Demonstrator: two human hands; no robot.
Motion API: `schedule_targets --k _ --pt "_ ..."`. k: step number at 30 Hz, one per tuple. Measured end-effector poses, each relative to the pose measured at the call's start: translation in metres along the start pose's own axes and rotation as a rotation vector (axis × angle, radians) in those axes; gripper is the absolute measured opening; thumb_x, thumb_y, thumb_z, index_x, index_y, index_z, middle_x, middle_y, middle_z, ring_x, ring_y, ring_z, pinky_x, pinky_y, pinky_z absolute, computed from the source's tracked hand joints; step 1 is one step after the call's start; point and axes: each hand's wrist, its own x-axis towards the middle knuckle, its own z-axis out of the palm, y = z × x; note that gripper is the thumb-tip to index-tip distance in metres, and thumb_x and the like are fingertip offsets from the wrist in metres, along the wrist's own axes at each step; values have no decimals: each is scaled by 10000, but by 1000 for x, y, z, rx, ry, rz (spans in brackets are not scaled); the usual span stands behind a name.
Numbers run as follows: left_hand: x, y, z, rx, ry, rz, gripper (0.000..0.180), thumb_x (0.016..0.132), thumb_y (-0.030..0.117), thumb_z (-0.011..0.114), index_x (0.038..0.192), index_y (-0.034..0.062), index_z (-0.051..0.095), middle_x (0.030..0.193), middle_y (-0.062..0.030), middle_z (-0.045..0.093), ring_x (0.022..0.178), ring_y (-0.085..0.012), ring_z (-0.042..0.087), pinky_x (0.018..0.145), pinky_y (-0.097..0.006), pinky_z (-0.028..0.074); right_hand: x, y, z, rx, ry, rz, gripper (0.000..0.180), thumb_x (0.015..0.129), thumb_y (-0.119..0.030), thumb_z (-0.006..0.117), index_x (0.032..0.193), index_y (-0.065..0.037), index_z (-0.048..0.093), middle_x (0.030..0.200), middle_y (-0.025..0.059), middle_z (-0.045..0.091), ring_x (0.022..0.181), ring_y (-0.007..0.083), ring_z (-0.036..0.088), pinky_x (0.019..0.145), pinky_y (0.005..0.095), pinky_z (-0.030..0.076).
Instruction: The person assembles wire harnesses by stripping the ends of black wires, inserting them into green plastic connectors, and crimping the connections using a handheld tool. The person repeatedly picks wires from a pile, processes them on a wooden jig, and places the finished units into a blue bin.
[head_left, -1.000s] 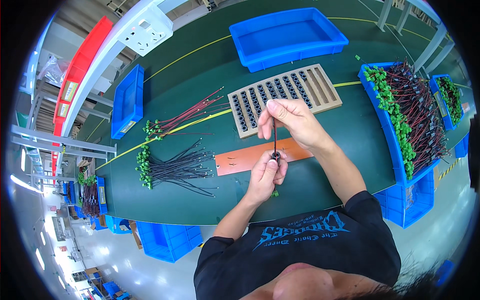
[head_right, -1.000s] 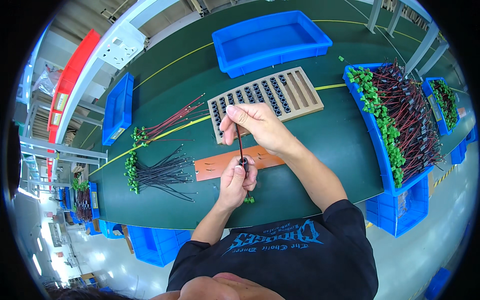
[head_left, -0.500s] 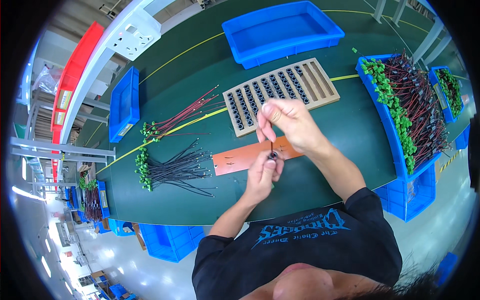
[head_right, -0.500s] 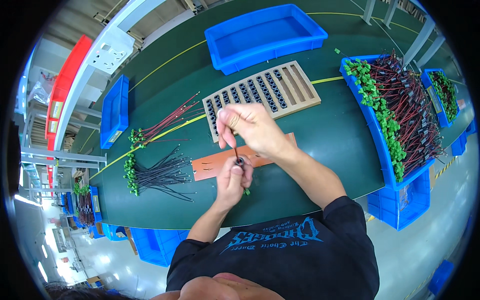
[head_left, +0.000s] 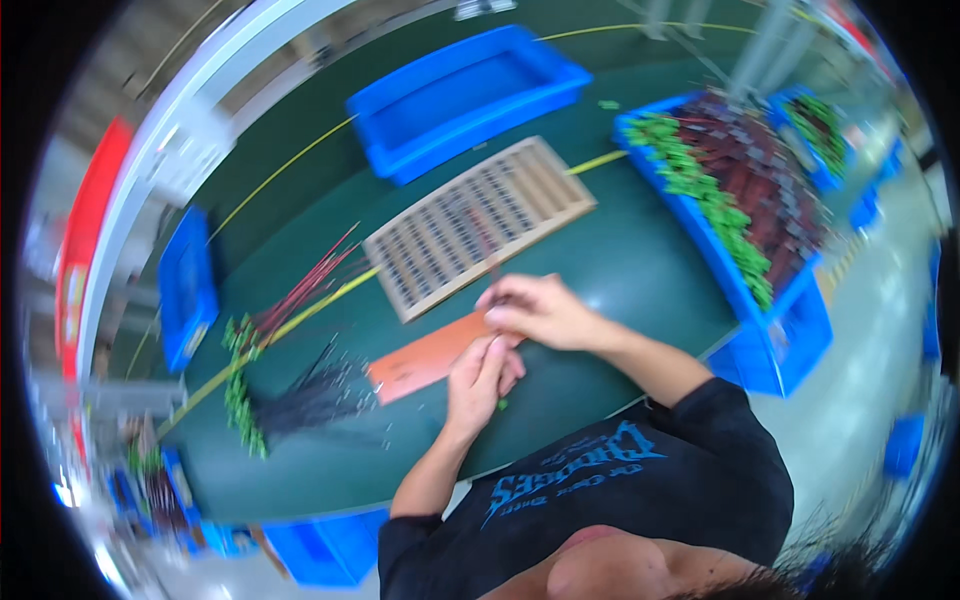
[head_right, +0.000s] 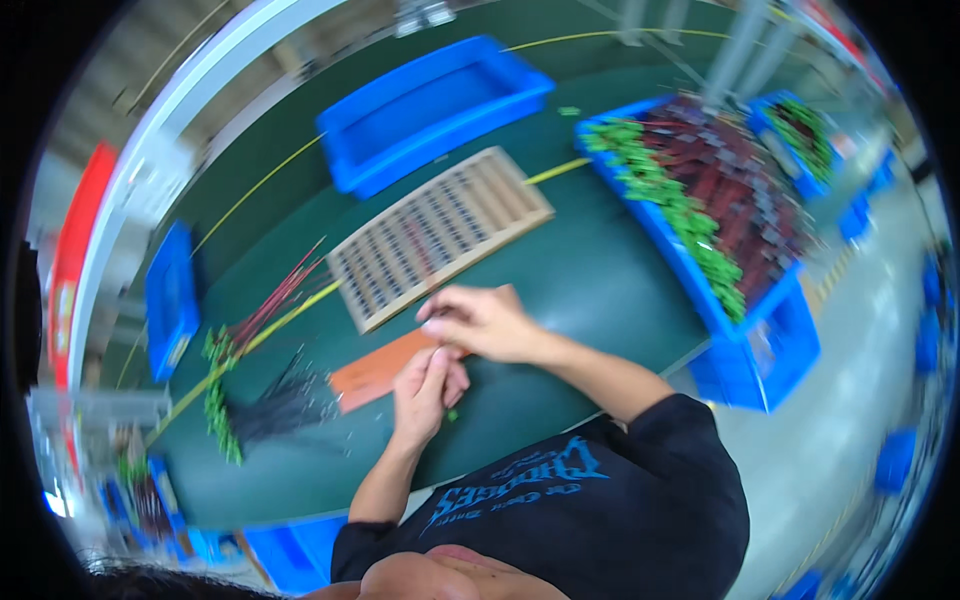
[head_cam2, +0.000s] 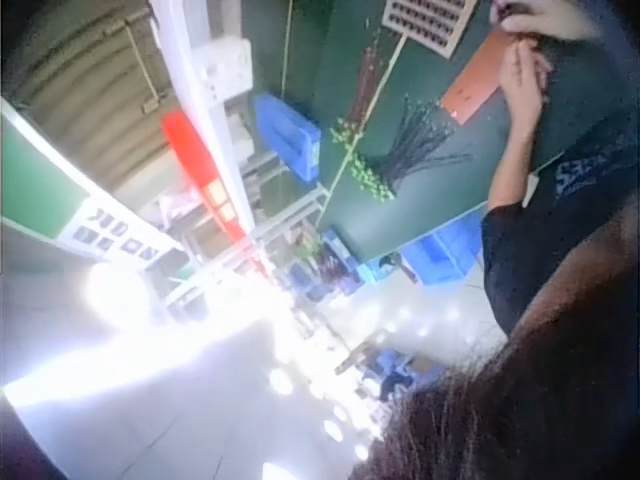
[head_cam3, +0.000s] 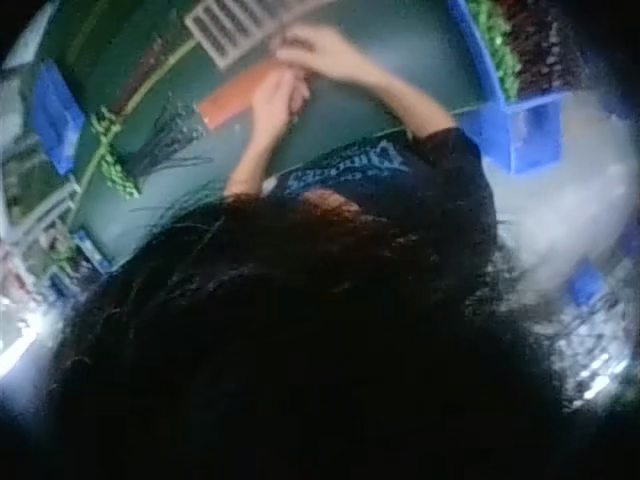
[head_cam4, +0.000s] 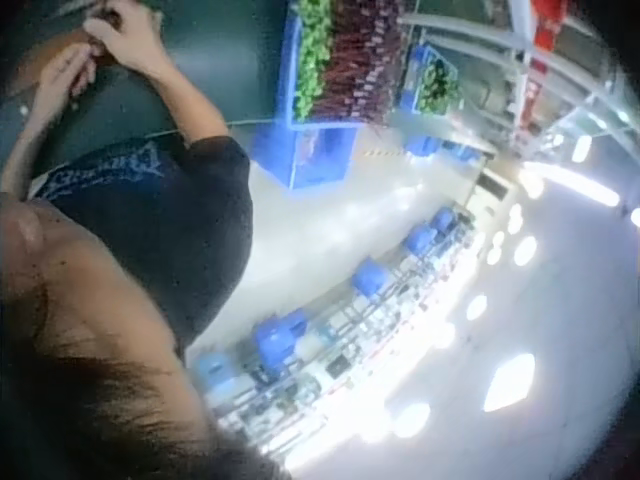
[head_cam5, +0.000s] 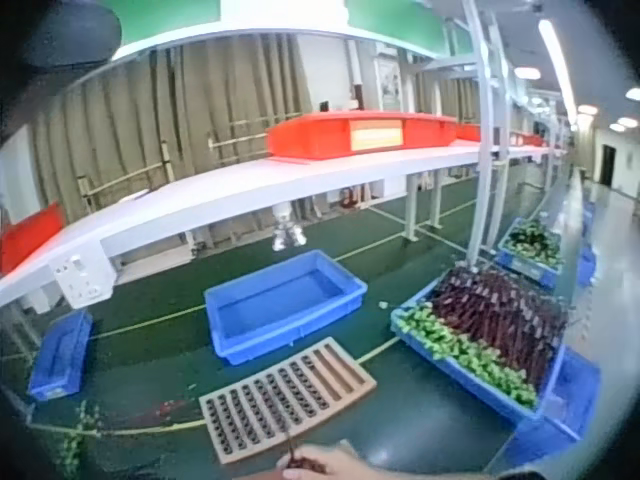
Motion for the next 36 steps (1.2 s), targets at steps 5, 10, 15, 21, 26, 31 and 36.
schedule_targets --k 5,10,15,21,26,31,36 --pt "7 24 20 907 57 610 233 978 95 623 1178 -16 669 1109 -132 688 1077 -298 642 939 -395 509 -42 -10 -50 128 369 -222 407 983 -125 676 1366 -39 567 895 61 691 731 107 667 650 275 561" --pt "1 -9 -4 896 131 666 149 896 -4 690 1044 -6 708 1139 -154 668 1117 -341 621 976 -419 492 -113 -87 -173 -153 929 -387 448 971 -188 702 1373 -43 568 856 42 689 675 101 660 577 249 542" --pt "7 -22 -3 875 47 694 110 861 8 733 969 -4 726 1096 -139 665 1087 -342 624 964 -442 496 -164 -98 -311 -570 1127 -41 408 972 -333 707 1215 -6 695 833 14 689 693 69 638 614 229 503" --pt "11 -22 -4 922 12 718 111 856 36 746 963 9 731 1086 -128 669 1066 -330 629 960 -443 482 -171 -42 -394 -1246 1191 264 528 955 -497 652 1257 -65 683 984 178 750 874 338 733 790 440 564" --pt "6 -21 -6 976 1 698 116 851 64 757 961 34 734 1087 -102 676 1065 -298 635 927 -422 479 -136 -56 -353 -1422 1286 572 454 968 -518 603 1187 -135 709 1012 193 749 969 416 713 826 516 558" --pt "11 -22 -11 963 -4 679 116 845 68 764 957 43 743 1085 -94 681 1077 -309 633 952 -433 476 -55 -45 -262 -1279 984 33 309 973 -360 631 1103 -97 732 996 157 747 931 379 712 803 480 560" --pt "12 -26 -14 927 9 678 122 840 72 766 955 39 743 1098 -88 679 1094 -312 632 973 -431 478 70 12 -150 -984 479 -235 285 933 -249 667 1101 -22 709 1117 205 700 1035 393 677 904 482 541"
